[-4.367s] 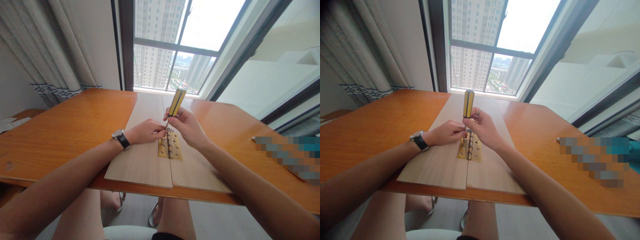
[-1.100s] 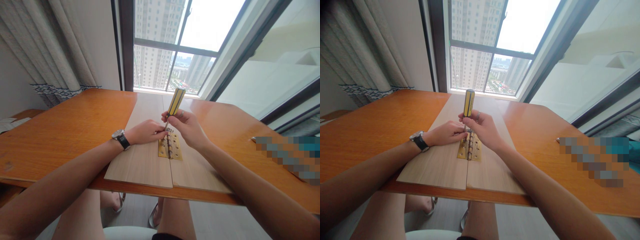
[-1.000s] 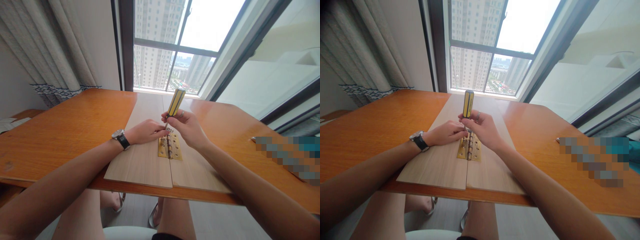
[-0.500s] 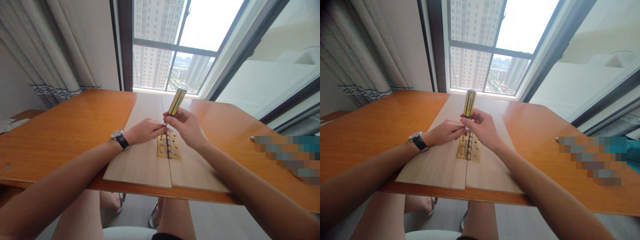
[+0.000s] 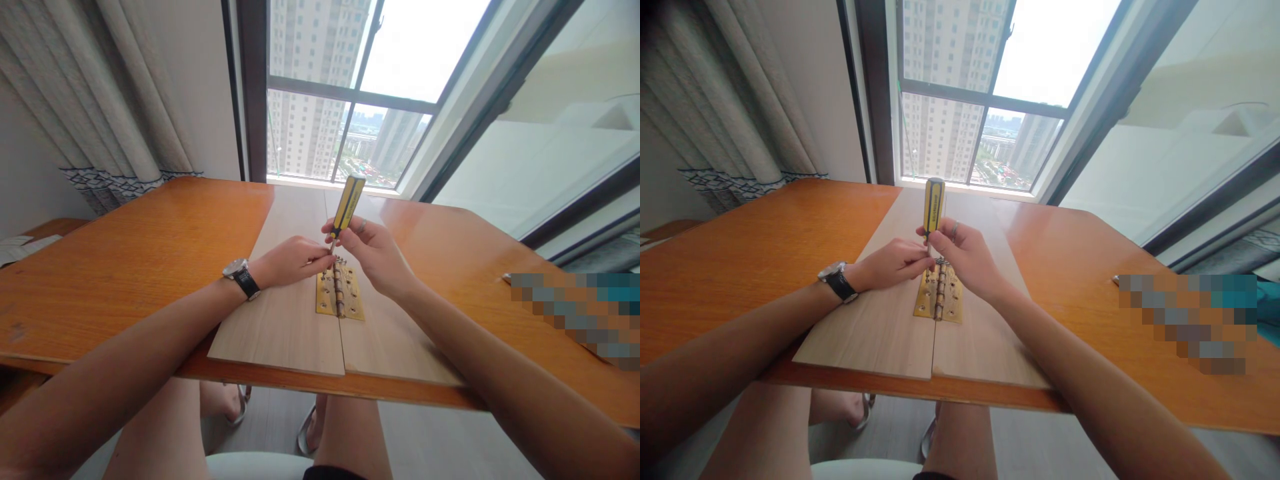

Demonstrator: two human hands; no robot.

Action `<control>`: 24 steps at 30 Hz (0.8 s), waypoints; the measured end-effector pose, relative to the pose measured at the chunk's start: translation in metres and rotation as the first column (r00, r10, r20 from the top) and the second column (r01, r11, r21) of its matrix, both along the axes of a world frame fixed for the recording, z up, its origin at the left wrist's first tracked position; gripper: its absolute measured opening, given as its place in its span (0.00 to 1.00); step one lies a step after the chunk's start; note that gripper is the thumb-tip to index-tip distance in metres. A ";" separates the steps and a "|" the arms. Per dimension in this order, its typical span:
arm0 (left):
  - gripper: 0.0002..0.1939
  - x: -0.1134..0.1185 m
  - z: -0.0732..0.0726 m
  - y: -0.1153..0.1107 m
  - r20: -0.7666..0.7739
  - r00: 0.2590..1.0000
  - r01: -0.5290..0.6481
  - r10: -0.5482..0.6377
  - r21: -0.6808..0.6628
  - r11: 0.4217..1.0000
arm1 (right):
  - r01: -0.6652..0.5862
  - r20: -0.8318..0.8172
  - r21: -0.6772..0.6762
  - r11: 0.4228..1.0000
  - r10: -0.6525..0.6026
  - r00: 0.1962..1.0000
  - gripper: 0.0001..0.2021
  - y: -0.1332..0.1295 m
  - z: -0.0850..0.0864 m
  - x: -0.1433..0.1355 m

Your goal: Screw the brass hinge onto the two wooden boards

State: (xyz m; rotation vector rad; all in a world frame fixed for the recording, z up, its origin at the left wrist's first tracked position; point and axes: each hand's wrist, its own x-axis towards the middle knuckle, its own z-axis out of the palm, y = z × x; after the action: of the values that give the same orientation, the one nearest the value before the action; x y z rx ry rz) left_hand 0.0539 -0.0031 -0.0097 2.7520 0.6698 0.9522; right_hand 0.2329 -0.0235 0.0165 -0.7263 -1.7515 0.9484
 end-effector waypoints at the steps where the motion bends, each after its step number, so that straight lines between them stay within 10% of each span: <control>1: 0.21 0.000 0.000 0.000 -0.008 1.000 -0.003 0.003 0.006 1.000 | 0.001 0.000 -0.003 1.000 -0.001 1.000 0.17 0.000 0.001 0.000; 24: 0.21 0.000 -0.003 0.003 -0.022 1.000 0.004 -0.004 0.005 1.000 | -0.087 -0.044 -0.028 0.996 0.085 0.995 0.17 -0.003 -0.002 0.002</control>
State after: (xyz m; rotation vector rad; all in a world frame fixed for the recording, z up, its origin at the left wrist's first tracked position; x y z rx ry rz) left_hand 0.0535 -0.0004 -0.0125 2.7710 0.6656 0.9245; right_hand 0.2352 -0.0266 0.0147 -0.6495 -1.7461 1.0429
